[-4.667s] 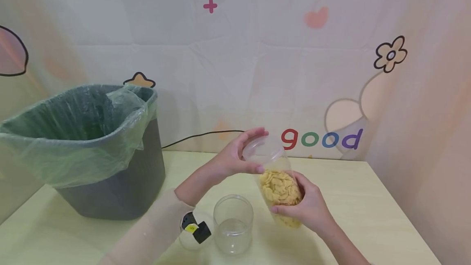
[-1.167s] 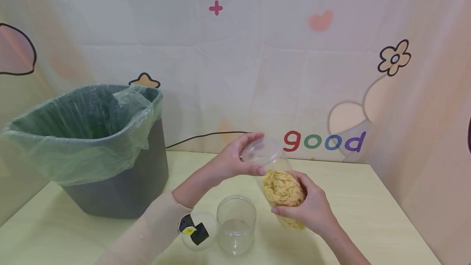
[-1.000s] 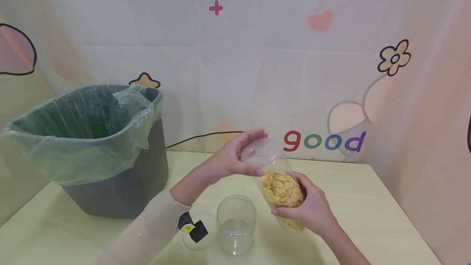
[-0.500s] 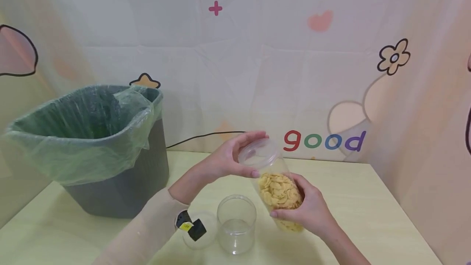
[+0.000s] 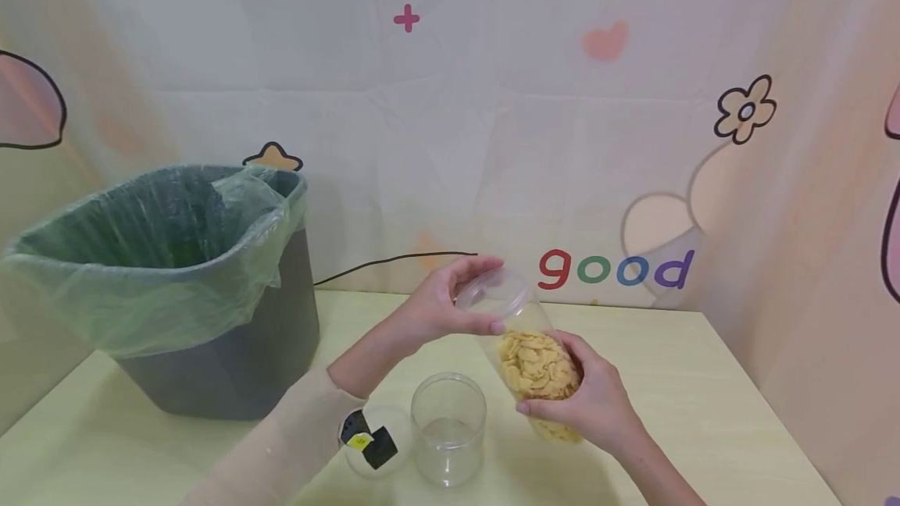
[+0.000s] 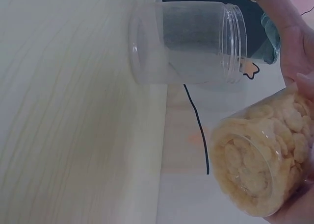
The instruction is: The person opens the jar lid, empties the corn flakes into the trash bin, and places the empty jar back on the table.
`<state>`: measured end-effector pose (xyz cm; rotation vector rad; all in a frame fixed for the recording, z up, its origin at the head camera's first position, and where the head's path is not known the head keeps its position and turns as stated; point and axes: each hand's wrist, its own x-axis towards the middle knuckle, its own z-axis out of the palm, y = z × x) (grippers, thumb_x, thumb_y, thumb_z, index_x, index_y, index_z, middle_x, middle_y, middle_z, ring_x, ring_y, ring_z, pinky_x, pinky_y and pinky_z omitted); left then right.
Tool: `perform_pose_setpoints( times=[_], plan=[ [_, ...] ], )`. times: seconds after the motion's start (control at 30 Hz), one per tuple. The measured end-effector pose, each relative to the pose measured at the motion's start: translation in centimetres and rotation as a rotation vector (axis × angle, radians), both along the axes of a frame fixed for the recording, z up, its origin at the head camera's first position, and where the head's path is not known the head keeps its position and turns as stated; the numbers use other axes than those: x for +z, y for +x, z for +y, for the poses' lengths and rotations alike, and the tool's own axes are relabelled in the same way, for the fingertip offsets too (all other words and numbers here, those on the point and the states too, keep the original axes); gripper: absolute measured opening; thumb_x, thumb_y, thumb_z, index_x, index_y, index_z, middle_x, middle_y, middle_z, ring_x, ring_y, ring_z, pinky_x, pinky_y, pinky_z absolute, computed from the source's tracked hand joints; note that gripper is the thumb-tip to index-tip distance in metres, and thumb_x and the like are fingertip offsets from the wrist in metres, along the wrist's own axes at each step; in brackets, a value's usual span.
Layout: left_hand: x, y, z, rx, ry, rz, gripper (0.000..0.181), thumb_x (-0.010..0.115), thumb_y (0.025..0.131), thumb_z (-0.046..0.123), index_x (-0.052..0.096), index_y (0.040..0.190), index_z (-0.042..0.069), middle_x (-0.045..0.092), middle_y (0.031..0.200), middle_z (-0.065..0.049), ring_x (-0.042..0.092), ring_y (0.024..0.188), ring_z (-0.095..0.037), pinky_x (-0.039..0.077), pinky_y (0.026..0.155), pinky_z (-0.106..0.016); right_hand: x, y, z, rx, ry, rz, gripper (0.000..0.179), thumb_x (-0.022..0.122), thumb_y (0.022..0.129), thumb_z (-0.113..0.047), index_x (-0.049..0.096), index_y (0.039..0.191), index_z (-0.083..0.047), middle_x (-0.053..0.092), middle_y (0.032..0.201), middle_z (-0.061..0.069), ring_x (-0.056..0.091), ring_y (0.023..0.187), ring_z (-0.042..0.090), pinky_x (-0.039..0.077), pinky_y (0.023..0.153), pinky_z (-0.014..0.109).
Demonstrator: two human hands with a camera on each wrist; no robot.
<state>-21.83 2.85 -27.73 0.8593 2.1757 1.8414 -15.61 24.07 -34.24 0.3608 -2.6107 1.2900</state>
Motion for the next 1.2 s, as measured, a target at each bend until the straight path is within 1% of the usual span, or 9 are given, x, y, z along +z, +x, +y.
perform_pose_setpoints(
  times=[0.2,0.3,0.37,0.43,0.6,0.7,0.8,1.0,1.2],
  plan=[
    [0.0,0.6,0.6,0.120,-0.027,-0.026,0.071,0.081,0.068,0.019,0.047,0.129,0.013,0.049,0.126,0.005,0.044,0.117,-0.012,0.038,0.096,-0.029,0.1,0.0,0.0,-0.029,0.023,0.007,0.081,0.087,0.056,-0.023,0.047,0.125,-0.010,0.058,0.107,0.009,0.054,0.086,0.011,0.047,0.071,0.026],
    [0.0,0.7,0.6,0.140,-0.044,-0.043,0.072,0.080,0.068,0.024,0.045,0.130,0.014,0.047,0.128,0.004,0.042,0.120,-0.013,0.037,0.097,-0.029,0.1,0.0,0.0,-0.032,0.026,0.008,0.081,0.087,0.056,-0.024,0.047,0.125,-0.009,0.058,0.107,0.009,0.054,0.086,0.011,0.047,0.071,0.026],
    [0.0,0.7,0.5,0.120,-0.057,-0.039,0.074,0.079,0.070,0.024,0.042,0.133,0.014,0.045,0.132,0.004,0.040,0.122,-0.014,0.037,0.097,-0.030,0.1,0.0,0.0,-0.030,0.025,0.002,0.081,0.087,0.056,-0.023,0.046,0.125,-0.009,0.058,0.108,0.009,0.054,0.086,0.011,0.047,0.071,0.026],
    [0.1,0.6,0.3,0.078,-0.060,-0.034,0.076,0.078,0.072,0.022,0.038,0.136,0.013,0.041,0.136,0.004,0.038,0.124,-0.014,0.036,0.098,-0.029,0.1,-0.1,0.1,-0.027,0.023,-0.003,0.081,0.087,0.057,-0.023,0.046,0.126,-0.008,0.057,0.108,0.009,0.054,0.086,0.011,0.047,0.071,0.025],
    [0.3,0.2,-0.6,-0.071,-0.034,-0.017,0.080,0.073,0.075,0.013,0.029,0.142,0.012,0.034,0.143,0.003,0.033,0.128,-0.012,0.033,0.099,-0.029,0.3,-0.1,0.3,0.002,-0.005,0.002,0.080,0.087,0.057,-0.018,0.046,0.125,-0.007,0.057,0.107,0.010,0.055,0.086,0.009,0.047,0.072,0.024],
    [0.4,0.0,-0.9,-0.144,-0.006,-0.010,0.079,0.071,0.075,0.009,0.029,0.142,0.013,0.034,0.142,0.003,0.035,0.126,-0.011,0.033,0.100,-0.028,0.3,0.0,0.4,0.029,-0.032,0.005,0.079,0.086,0.057,-0.014,0.046,0.125,-0.006,0.057,0.107,0.011,0.055,0.086,0.008,0.047,0.072,0.024],
    [0.4,-0.1,-1.0,-0.188,0.026,-0.006,0.077,0.070,0.075,0.005,0.031,0.141,0.011,0.038,0.139,0.000,0.039,0.121,-0.010,0.035,0.098,-0.027,0.3,0.0,0.4,0.053,-0.051,0.004,0.079,0.086,0.058,-0.012,0.046,0.125,-0.005,0.056,0.107,0.011,0.056,0.085,0.008,0.047,0.072,0.024],
    [0.3,-0.2,-1.0,-0.192,0.065,-0.006,0.073,0.071,0.074,0.001,0.037,0.138,0.011,0.045,0.131,0.000,0.045,0.114,-0.010,0.041,0.091,-0.025,0.3,0.1,0.4,0.079,-0.065,0.001,0.078,0.086,0.058,-0.012,0.046,0.125,-0.005,0.056,0.106,0.011,0.056,0.085,0.009,0.048,0.072,0.024],
    [0.3,0.1,-0.7,-0.135,0.067,-0.010,0.071,0.072,0.073,0.002,0.039,0.136,0.010,0.045,0.132,-0.002,0.045,0.115,-0.010,0.041,0.092,-0.024,0.2,0.1,0.4,0.073,-0.057,0.021,0.078,0.086,0.058,-0.012,0.046,0.125,-0.006,0.056,0.106,0.010,0.056,0.085,0.008,0.048,0.072,0.024]
  ],
)
